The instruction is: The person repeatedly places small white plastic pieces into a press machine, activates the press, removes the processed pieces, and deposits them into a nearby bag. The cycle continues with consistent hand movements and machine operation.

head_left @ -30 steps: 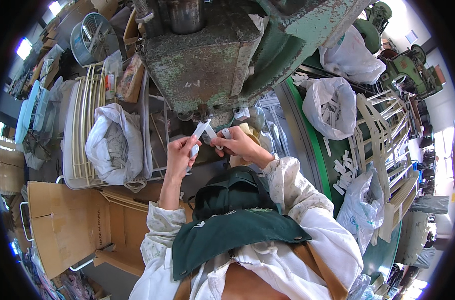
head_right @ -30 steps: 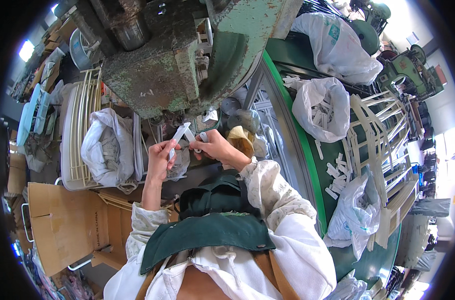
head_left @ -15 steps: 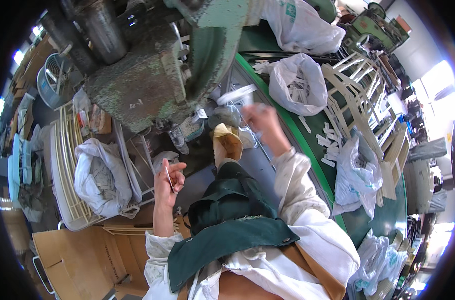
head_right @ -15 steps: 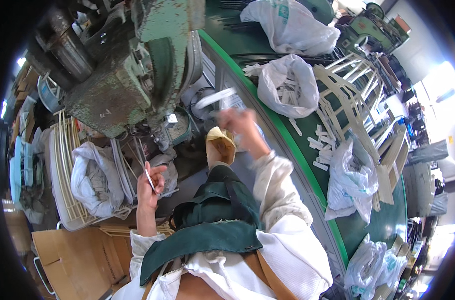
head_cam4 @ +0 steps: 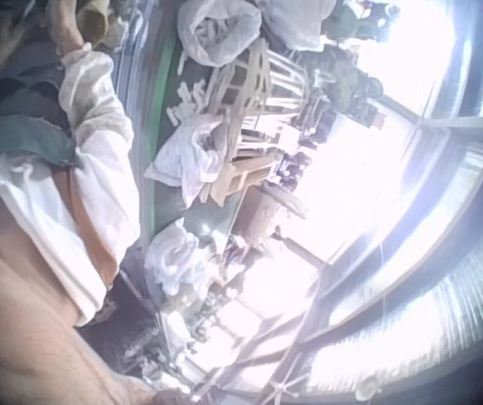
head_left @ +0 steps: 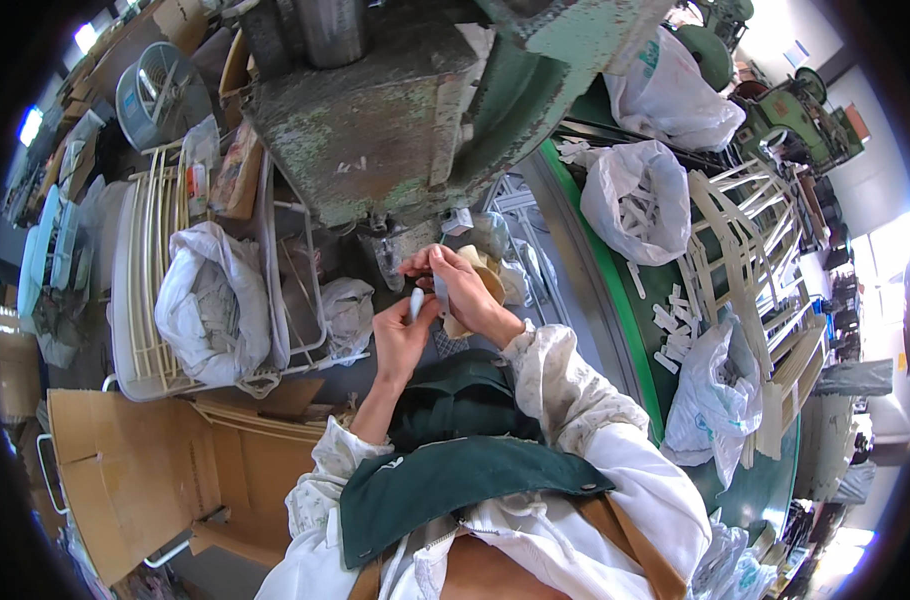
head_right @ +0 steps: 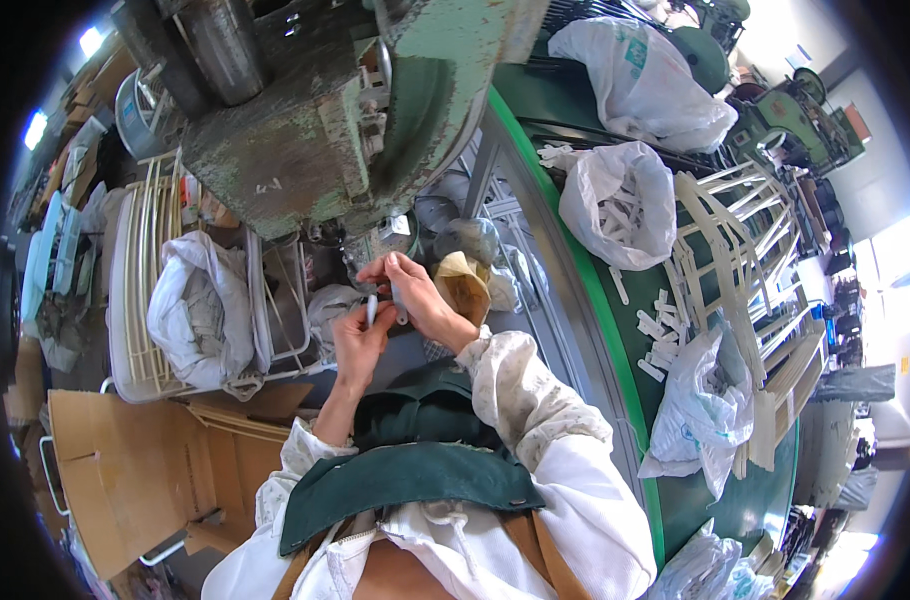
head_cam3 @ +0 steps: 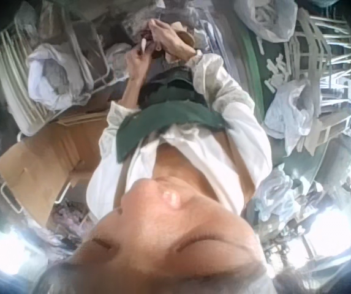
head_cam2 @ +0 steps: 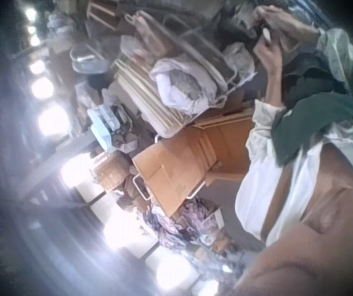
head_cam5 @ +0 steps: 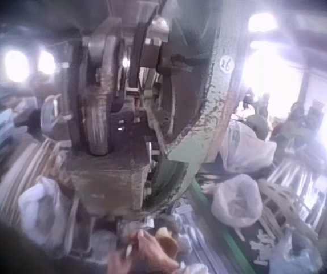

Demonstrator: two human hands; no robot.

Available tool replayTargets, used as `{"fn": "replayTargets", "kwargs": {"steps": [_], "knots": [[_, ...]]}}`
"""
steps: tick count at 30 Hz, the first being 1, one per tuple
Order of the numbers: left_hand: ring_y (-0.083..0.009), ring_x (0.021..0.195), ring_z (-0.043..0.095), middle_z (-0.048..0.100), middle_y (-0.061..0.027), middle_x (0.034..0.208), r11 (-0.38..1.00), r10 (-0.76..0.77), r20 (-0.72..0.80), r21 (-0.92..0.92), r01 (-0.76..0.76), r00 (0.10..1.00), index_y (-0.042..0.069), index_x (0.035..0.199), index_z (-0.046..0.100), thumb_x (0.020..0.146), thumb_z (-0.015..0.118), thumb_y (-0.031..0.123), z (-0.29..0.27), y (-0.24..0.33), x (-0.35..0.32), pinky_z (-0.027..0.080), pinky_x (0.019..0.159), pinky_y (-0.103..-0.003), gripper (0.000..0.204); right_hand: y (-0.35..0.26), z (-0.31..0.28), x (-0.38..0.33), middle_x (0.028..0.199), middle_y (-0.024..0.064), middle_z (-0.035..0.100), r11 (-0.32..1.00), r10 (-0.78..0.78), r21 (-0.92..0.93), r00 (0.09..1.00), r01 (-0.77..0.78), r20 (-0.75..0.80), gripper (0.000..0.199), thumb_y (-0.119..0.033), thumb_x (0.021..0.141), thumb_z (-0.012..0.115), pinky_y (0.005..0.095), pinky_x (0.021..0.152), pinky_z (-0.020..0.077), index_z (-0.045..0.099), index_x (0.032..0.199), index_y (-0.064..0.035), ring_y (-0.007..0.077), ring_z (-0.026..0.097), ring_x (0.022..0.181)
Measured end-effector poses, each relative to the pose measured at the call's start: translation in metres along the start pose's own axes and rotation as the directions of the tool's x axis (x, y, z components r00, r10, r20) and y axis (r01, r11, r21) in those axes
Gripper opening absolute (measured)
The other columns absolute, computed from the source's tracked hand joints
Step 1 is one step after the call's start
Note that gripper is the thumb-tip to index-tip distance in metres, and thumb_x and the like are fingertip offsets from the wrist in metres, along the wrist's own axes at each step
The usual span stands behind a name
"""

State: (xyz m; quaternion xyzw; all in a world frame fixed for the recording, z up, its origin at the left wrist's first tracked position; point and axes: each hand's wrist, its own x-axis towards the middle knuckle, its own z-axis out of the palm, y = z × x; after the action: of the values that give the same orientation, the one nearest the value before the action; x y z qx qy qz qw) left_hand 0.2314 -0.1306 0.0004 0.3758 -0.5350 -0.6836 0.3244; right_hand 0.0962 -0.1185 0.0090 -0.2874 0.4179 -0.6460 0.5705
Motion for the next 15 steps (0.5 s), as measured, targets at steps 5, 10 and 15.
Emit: {"fn": "replayTargets", "kwargs": {"steps": [5,10,15], "knots": [[-0.0046,0.046,0.045,0.058,-0.0015,0.065,0.983,-0.006,-0.182,-0.182,-0.027,0.983,-0.002,0.089,0.068,0.083,0.067,0.005,-0.028,0.023,-0.020,0.031,0.042,-0.019,0.009,0.039,-0.030,0.064,0.088,0.0064,0.064,1.000,0.016,-0.011,0.986,-0.018,-0.166,0.021,-0.013,0.088,0.048,0.0287,0.067,0.0482,0.063,0.096,-0.0006,0.0156,0.059,0.076],[-0.0045,0.045,0.046,0.059,-0.0028,0.067,0.960,0.048,-0.272,-0.254,-0.119,0.961,-0.001,0.084,0.064,0.083,0.065,0.002,-0.015,0.036,0.016,0.034,0.040,-0.018,0.004,0.120,-0.142,0.174,0.115,0.0123,0.061,-0.109,-0.278,-0.985,0.948,0.131,0.157,0.029,-0.023,0.091,0.047,0.0466,0.095,0.0390,0.058,0.113,-0.0078,0.0353,0.053,0.111],[-0.0035,0.042,0.043,0.057,-0.0017,0.063,0.951,0.017,-0.338,-0.287,-0.120,0.941,-0.001,0.080,0.064,0.081,0.066,0.002,-0.018,0.031,0.017,0.031,0.038,-0.018,0.004,0.147,-0.139,0.187,0.128,0.0171,0.049,-0.379,-0.419,-0.909,0.844,0.173,0.335,0.045,-0.016,0.078,0.056,0.0438,0.102,0.0343,0.052,0.122,-0.0072,0.0344,0.044,0.121]]}}
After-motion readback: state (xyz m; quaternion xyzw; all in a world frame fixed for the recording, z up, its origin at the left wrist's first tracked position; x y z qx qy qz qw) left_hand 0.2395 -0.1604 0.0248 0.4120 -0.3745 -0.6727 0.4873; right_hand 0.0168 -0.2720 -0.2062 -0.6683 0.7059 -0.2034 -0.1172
